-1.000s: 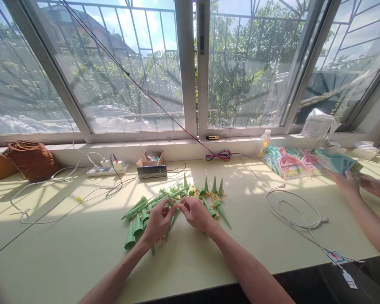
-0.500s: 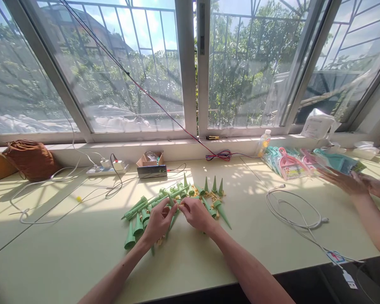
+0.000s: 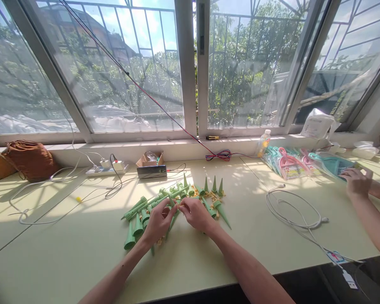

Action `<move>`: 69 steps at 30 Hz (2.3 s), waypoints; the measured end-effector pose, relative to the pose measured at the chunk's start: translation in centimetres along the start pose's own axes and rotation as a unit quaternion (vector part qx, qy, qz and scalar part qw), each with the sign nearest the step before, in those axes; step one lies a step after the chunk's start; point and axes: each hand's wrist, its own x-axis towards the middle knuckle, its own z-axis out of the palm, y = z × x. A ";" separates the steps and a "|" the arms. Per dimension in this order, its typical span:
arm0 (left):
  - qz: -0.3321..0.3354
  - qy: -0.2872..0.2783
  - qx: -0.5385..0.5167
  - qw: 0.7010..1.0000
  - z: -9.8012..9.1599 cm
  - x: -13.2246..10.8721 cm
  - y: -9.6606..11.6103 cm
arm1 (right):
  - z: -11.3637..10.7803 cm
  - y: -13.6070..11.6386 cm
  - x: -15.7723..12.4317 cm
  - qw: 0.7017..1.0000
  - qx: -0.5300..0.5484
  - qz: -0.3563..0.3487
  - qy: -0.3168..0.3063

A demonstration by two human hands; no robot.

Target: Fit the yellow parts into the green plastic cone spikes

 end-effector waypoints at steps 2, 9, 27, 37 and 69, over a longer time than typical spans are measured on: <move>-0.001 -0.001 0.001 1.000 0.0 0.0 -0.1 | 0.1 0.1 0.0 1.000 0.003 0.001 -0.001; -0.004 -0.002 0.010 1.000 0.0 0.1 -0.3 | 0.0 0.0 0.0 1.000 0.009 0.011 -0.004; -0.005 -0.013 -0.001 1.000 -0.1 0.0 0.2 | 0.0 0.0 -0.1 1.000 -0.013 0.002 -0.008; -0.010 -0.015 0.002 1.000 -0.1 0.0 0.3 | 0.2 0.1 -0.1 1.000 -0.009 0.008 -0.010; -0.010 -0.008 -0.013 1.000 -0.1 0.1 0.3 | 0.0 -0.2 0.0 1.000 0.006 0.015 -0.014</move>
